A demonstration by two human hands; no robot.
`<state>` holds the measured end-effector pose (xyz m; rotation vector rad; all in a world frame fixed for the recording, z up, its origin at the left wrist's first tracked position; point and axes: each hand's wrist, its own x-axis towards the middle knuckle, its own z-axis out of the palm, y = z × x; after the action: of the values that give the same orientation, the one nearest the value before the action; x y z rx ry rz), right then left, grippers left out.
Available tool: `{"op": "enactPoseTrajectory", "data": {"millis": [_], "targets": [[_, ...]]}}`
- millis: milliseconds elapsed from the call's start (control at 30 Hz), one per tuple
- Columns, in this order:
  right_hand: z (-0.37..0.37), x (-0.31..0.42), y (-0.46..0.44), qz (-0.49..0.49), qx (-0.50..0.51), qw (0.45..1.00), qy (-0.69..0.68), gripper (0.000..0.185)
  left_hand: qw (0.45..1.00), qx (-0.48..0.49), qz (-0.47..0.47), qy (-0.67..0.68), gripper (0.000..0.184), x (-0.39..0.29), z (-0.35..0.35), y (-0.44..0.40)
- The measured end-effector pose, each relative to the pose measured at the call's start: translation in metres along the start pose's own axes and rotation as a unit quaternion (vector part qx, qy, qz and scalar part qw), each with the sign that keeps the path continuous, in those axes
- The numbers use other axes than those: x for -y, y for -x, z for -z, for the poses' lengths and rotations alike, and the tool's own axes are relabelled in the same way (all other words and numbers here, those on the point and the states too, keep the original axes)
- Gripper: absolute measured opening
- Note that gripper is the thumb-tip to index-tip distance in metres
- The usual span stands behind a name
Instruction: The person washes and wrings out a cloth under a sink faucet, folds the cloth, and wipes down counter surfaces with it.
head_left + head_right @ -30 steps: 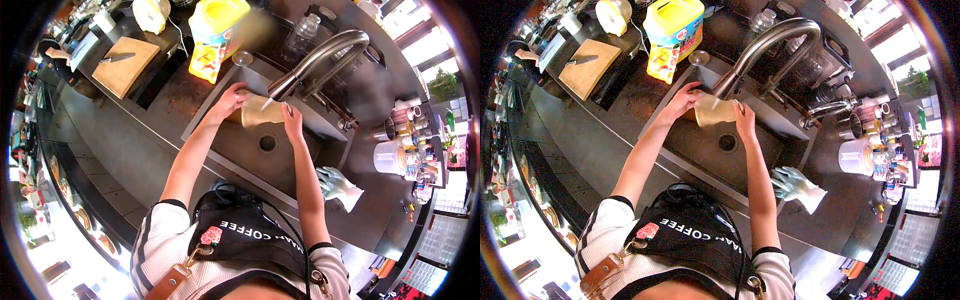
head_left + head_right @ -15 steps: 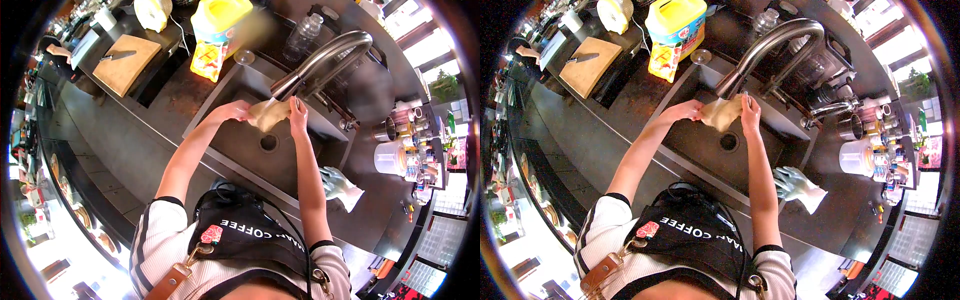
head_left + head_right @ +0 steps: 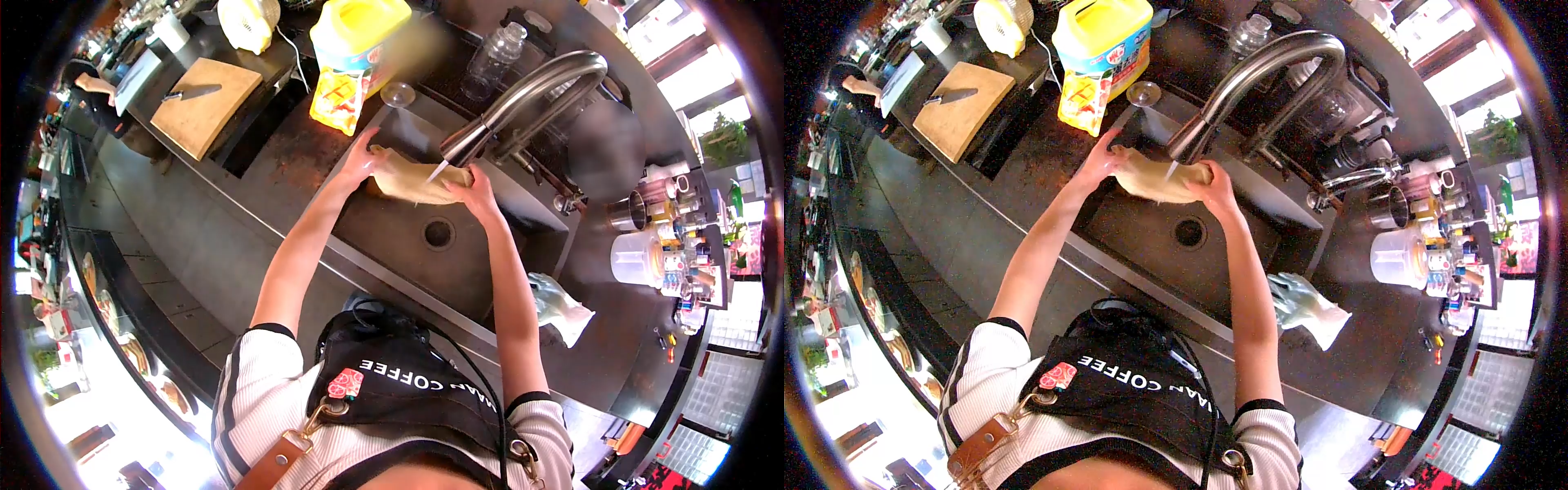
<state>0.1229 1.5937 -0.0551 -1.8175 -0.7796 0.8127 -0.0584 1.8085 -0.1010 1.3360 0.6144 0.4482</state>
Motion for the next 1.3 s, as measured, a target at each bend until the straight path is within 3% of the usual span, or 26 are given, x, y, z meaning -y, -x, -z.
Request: {"op": "enactPoseTrajectory", "data": {"millis": [67,100,167,233,300,333,367,400,467,533,567,600,633,667,733,767,833,900,933,1000,1067,1100,1133,1167,1233,1300], "targets": [[-0.004,-0.001,-0.002,0.016,-0.031,0.996,0.08,0.035,0.997,0.043,-0.053,-0.041,0.051,0.013,0.015,-0.01],[-0.008,0.003,-0.003,0.009,-0.045,0.993,0.108,0.033,0.999,0.025,-0.009,-0.033,0.039,0.01,0.012,-0.009],[-0.021,0.005,-0.003,0.047,-0.109,0.976,0.184,0.035,0.993,0.087,-0.042,-0.063,0.051,0.002,0.017,-0.001],[-0.033,0.019,-0.002,0.035,-0.067,0.973,0.217,0.036,0.983,0.136,-0.06,-0.104,0.061,0.001,0.015,0.008],[-0.051,0.024,-0.008,0.094,-0.043,0.983,0.154,0.035,0.971,0.17,-0.065,-0.158,0.071,0.002,0.004,0.017],[-0.065,0.021,-0.015,0.087,-0.056,0.988,0.114,0.035,0.963,0.181,-0.057,-0.19,0.088,0.006,-0.005,0.015],[-0.07,0.018,-0.019,0.171,-0.073,0.972,0.143,0.034,0.949,0.189,-0.056,-0.245,0.095,0.011,-0.014,0.015],[-0.075,0.024,-0.016,0.182,-0.088,0.968,0.15,0.036,0.933,0.196,-0.055,-0.298,0.102,0.01,-0.026,0.02],[-0.084,0.038,-0.011,0.202,-0.12,0.958,0.163,0.04,0.953,0.106,-0.007,-0.285,0.104,0.019,-0.051,0.026],[-0.084,0.062,-0.002,0.106,-0.146,0.967,0.181,0.044,0.963,0.065,0.0,-0.261,0.096,0.032,-0.072,0.015],[-0.08,0.065,-0.007,-0.01,-0.114,0.972,0.205,0.053,0.963,-0.002,-0.035,-0.269,0.092,0.072,-0.081,-0.003],[-0.078,0.043,-0.015,-0.018,-0.146,0.989,-0.024,0.047,0.957,-0.07,-0.069,-0.274,0.089,0.095,-0.089,-0.012],[-0.069,0.011,-0.025,-0.039,-0.157,0.97,-0.18,0.043,0.887,-0.126,-0.139,-0.422,0.07,0.065,-0.097,0.0],[-0.057,-0.01,-0.03,-0.058,-0.165,0.927,-0.331,0.039,0.938,-0.079,-0.104,-0.322,0.066,0.051,-0.097,0.001],[-0.034,-0.01,-0.006,-0.118,-0.185,0.835,-0.505,0.028,0.994,0.017,-0.028,-0.108,0.057,0.027,-0.094,-0.001],[-0.027,-0.016,0.003,-0.145,-0.217,0.855,-0.448,0.034,0.986,0.036,0.009,-0.162,0.046,-0.003,-0.103,0.009],[-0.023,-0.061,0.005,-0.14,-0.208,0.934,-0.253,0.037,0.994,0.016,-0.02,-0.107,0.034,0.007,-0.115,0.001],[-0.022,-0.072,0.019,-0.11,-0.196,0.966,-0.123,0.045,0.99,-0.039,-0.047,-0.127,0.027,-0.012,-0.129,0.01],[-0.025,-0.075,0.023,-0.064,-0.193,0.97,-0.132,0.053,0.994,-0.031,-0.082,-0.066,0.027,-0.004,-0.136,0.004],[-0.035,-0.07,0.034,0.082,-0.099,0.941,-0.313,0.062,0.987,-0.015,-0.149,0.059,0.028,0.02,-0.147,-0.007],[-0.049,-0.024,0.045,0.048,-0.046,0.931,-0.358,0.076,0.986,0.162,-0.017,0.043,0.026,-0.015,-0.131,0.011],[-0.054,-0.025,0.034,-0.069,-0.14,0.976,-0.154,0.067,0.974,0.204,0.01,0.094,0.026,-0.015,-0.128,0.011],[-0.054,-0.027,0.031,-0.051,-0.155,0.978,-0.128,0.062,0.958,0.246,0.034,0.144,0.026,-0.016,-0.125,0.01],[-0.052,-0.028,0.027,-0.032,-0.17,0.98,-0.101,0.057,0.959,0.153,0.088,0.221,0.025,-0.014,-0.124,0.017],[-0.061,-0.018,0.023,0.029,-0.223,0.974,-0.039,0.041,0.969,0.013,0.134,0.209,0.036,-0.015,-0.127,0.027],[-0.076,-0.015,0.02,0.034,-0.227,0.973,-0.01,0.044,0.922,0.032,0.235,0.306,0.043,-0.015,-0.125,0.034]]}}
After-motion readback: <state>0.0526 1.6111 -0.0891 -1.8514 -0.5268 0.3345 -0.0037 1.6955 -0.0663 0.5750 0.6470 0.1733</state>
